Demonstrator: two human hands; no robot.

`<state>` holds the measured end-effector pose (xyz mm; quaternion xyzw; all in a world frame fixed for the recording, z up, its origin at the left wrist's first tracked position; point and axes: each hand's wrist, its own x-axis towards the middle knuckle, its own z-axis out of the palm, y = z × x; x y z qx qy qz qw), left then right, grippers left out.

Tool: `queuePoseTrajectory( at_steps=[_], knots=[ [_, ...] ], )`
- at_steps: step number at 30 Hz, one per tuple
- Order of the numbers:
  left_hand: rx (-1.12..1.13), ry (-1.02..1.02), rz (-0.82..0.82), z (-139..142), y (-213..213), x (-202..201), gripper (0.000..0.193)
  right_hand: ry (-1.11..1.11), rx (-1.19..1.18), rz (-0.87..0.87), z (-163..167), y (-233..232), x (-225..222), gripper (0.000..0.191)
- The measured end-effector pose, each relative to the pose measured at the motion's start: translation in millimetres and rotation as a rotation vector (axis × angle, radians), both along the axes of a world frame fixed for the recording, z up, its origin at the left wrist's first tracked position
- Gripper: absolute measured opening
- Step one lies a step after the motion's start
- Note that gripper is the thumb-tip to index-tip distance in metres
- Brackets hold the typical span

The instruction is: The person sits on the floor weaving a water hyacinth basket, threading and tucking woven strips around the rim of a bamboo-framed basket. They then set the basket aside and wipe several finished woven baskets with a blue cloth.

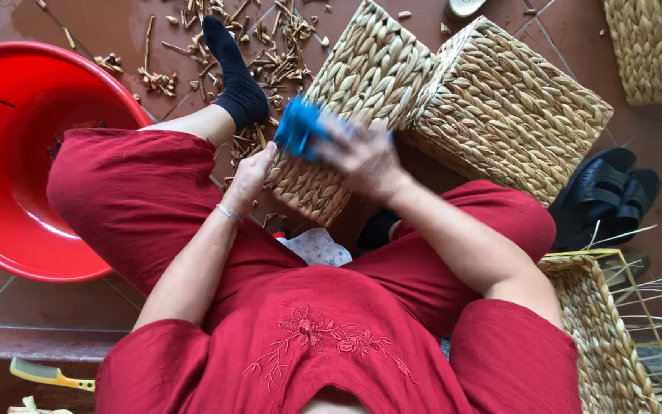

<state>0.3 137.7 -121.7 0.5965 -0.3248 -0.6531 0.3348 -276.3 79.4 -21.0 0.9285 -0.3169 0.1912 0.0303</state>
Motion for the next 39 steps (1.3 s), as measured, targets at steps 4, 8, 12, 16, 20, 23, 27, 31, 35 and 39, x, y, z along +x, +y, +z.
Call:
queuePoseTrajectory(
  at_steps=[4, 8, 12, 16, 20, 23, 27, 31, 35, 39],
  knots=[
    [-0.009, -0.156, -0.066, 11.9, -11.3, -2.8, 0.037, 0.046, -0.060, -0.383, -31.3, -85.5, -43.9, 0.047],
    [-0.263, -0.102, -0.074, 25.9, -20.6, -13.4, 0.029, -0.008, -0.281, -0.581, -31.6, -110.5, -63.7, 0.047],
    [-0.042, -0.200, -0.015, 16.6, -28.0, -16.3, 0.039, -0.018, -0.015, -0.165, -8.3, -40.7, -19.9, 0.047],
    [-0.267, -0.281, -0.025, -1.9, -30.9, -7.7, 0.055, -0.146, 0.200, 0.268, 16.2, 59.2, 25.4, 0.031],
    [-0.189, -0.266, -0.031, -6.6, -27.5, -3.9, 0.051, -0.052, 0.178, 0.279, 10.6, 48.2, 13.7, 0.028],
    [-0.087, -0.186, -0.014, -3.6, -26.7, -6.5, 0.050, -0.098, 0.048, 0.023, -5.6, -15.4, -17.6, 0.035],
    [-0.268, -0.276, -0.038, 2.5, -28.7, -10.5, 0.049, -0.029, -0.150, -0.395, -18.1, -83.4, -54.9, 0.035],
    [-0.303, -0.250, -0.004, 3.0, -30.9, -8.2, 0.044, 0.119, -0.230, -0.520, -20.1, -75.1, -34.0, 0.035],
    [-0.160, -0.061, 0.048, -0.1, -34.2, -2.7, 0.043, 0.020, 0.066, -0.082, -3.1, 17.1, 12.3, 0.042],
    [-0.097, -0.075, 0.030, -3.3, -34.5, -0.6, 0.044, -0.097, 0.144, 0.262, 10.2, 77.9, 34.7, 0.031]
  ],
)
